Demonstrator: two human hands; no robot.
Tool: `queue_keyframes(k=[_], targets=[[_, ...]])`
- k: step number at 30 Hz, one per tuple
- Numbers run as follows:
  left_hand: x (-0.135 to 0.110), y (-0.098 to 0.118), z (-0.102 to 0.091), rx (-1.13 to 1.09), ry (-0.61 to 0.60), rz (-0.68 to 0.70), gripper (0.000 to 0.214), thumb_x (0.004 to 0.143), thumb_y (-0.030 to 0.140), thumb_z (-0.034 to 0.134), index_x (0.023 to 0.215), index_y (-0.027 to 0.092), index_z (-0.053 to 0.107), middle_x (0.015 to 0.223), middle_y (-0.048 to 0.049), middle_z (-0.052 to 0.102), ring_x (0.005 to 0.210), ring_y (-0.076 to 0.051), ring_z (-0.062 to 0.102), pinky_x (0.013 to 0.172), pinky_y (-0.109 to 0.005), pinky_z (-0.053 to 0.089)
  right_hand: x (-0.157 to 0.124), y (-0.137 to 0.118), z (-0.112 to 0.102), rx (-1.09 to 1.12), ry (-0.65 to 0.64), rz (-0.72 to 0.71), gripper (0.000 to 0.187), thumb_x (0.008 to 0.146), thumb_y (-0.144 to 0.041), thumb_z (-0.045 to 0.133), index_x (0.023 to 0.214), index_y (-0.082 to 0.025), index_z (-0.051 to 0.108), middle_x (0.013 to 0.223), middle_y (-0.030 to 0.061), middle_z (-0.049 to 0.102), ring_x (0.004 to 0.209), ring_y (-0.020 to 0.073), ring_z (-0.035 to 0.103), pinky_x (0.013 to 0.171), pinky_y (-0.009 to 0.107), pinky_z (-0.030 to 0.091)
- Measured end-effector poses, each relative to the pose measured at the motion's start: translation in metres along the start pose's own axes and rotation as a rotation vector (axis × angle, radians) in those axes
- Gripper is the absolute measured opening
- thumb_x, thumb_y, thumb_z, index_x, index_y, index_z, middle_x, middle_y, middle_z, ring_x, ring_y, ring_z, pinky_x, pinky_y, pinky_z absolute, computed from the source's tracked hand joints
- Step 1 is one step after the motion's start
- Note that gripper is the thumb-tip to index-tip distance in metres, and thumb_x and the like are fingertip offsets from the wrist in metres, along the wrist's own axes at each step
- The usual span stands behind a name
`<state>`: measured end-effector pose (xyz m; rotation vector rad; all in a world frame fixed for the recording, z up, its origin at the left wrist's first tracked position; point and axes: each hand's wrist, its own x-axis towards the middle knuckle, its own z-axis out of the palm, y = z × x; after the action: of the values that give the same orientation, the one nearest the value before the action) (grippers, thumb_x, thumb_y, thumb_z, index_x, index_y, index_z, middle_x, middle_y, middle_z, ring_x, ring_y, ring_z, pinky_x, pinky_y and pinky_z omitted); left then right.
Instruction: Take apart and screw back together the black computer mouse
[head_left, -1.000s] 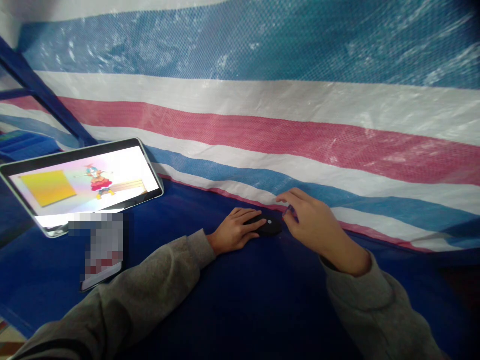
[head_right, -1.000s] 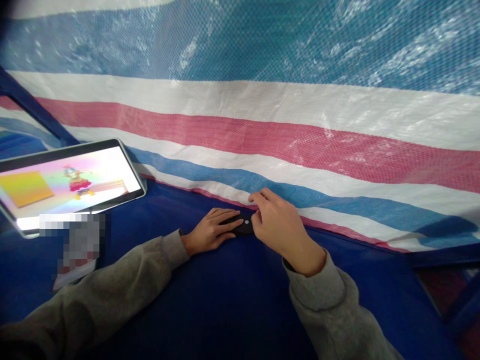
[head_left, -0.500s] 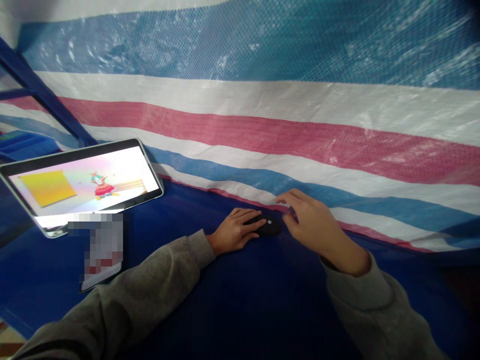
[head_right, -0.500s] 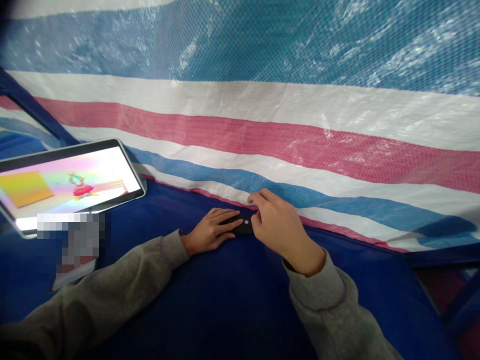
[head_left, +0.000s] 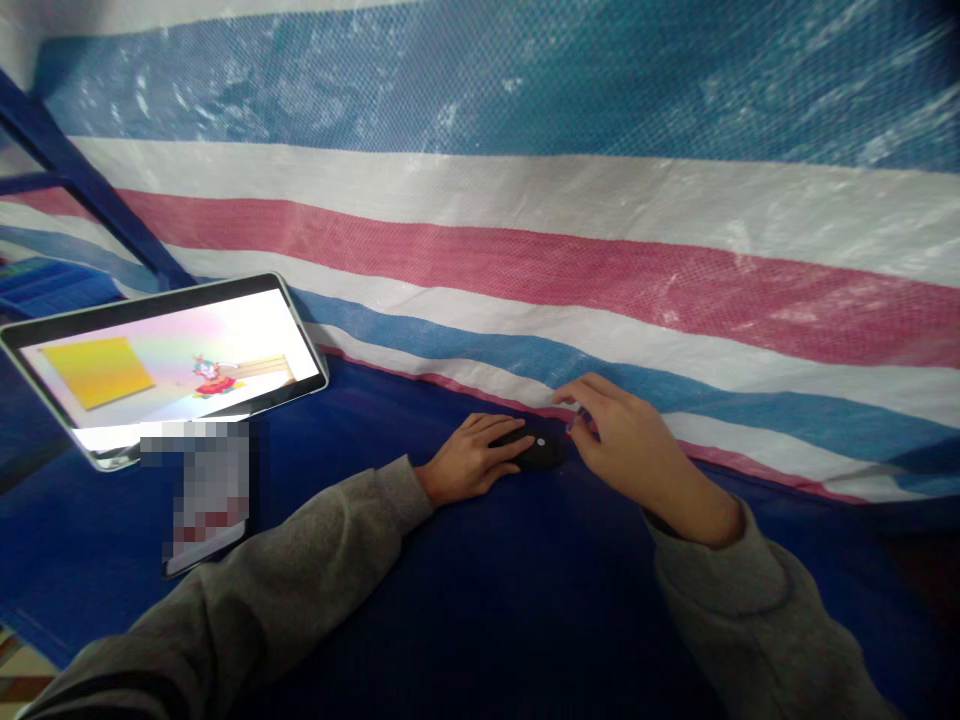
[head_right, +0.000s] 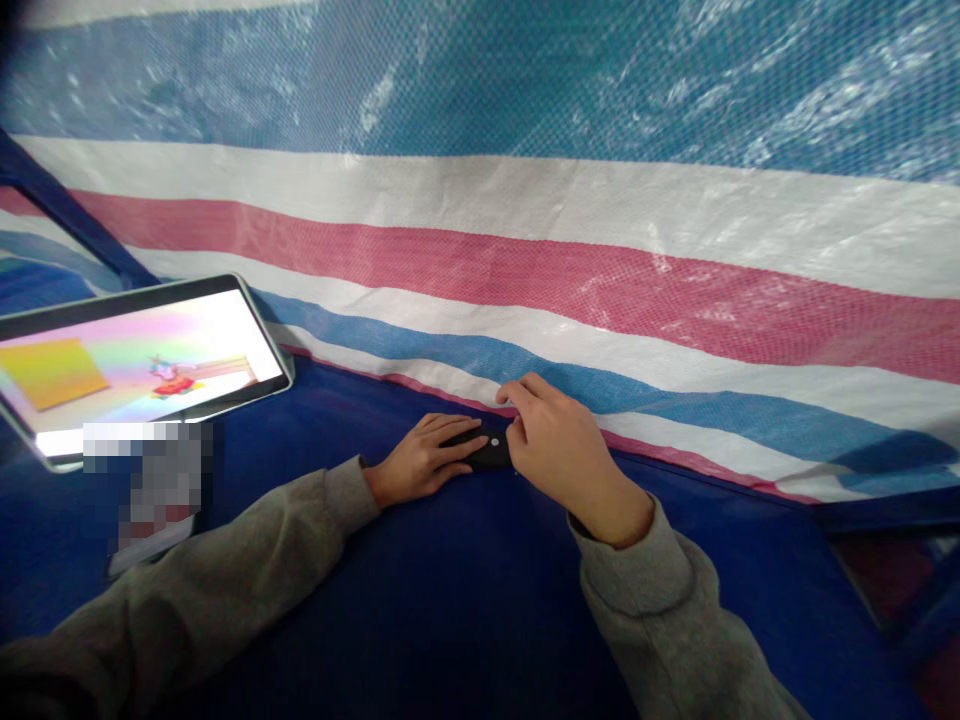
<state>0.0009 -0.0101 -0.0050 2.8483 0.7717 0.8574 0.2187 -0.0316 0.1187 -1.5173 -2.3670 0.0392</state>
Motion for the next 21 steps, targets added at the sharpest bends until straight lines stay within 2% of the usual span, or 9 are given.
queue_keyframes(k=[5,9,13,17,21], targets=[[0.0014,0.0018,-0.0019,0.015,-0.012,0.036,0.041,0.098,0.038,0.047,0.135,0.021,0.052,0.141,-0.0123,0.052,0.128,-0.026,0.049,0.105,-0.043,0.042,-0.0001,0.0013,0.0002,-0.030,-0.029,0.014,0.026,0.092,-0.020,0.041,0.104,-0.019,0.064,0.095,0.0066,0.066,0.083,0.0208,0.063,0.078,0.032,0.045],[0.0025,0.0027,-0.0032,0.014,-0.020,0.027,0.041,0.099,0.038,0.046,0.135,0.021,0.052,0.139,-0.0129,0.052,0.129,-0.026,0.049,0.105,-0.044,0.042,-0.0002,0.0016,-0.0004,-0.029,-0.017,-0.013,0.027,0.085,-0.013,0.046,0.105,-0.017,0.063,0.100,0.0075,0.066,0.084,0.0205,0.063,0.077,0.031,0.045],[0.0018,0.0020,-0.0020,-0.001,-0.026,0.018,0.041,0.099,0.038,0.047,0.136,0.021,0.051,0.140,-0.0131,0.051,0.130,-0.026,0.048,0.105,-0.044,0.042,0.0000,0.0017,-0.0009,-0.025,-0.009,0.003,0.026,0.090,-0.018,0.042,0.105,-0.018,0.064,0.094,0.0076,0.069,0.083,0.0213,0.065,0.075,0.032,0.045],[0.0013,0.0015,-0.0011,-0.002,-0.008,0.020,0.041,0.098,0.039,0.047,0.135,0.021,0.052,0.138,-0.0130,0.053,0.128,-0.026,0.050,0.104,-0.044,0.043,0.0003,0.0020,-0.0018,-0.029,-0.013,0.008,0.028,0.083,-0.013,0.047,0.105,-0.019,0.064,0.096,0.0072,0.069,0.081,0.0218,0.065,0.074,0.032,0.046],[0.0015,0.0018,-0.0018,-0.004,-0.017,0.016,0.042,0.098,0.038,0.047,0.136,0.021,0.051,0.138,-0.0128,0.053,0.128,-0.026,0.050,0.104,-0.044,0.043,0.0004,0.0038,-0.0011,0.015,0.009,0.053,0.025,0.090,-0.021,0.045,0.107,-0.019,0.063,0.088,0.0061,0.071,0.078,0.0215,0.067,0.073,0.032,0.046]])
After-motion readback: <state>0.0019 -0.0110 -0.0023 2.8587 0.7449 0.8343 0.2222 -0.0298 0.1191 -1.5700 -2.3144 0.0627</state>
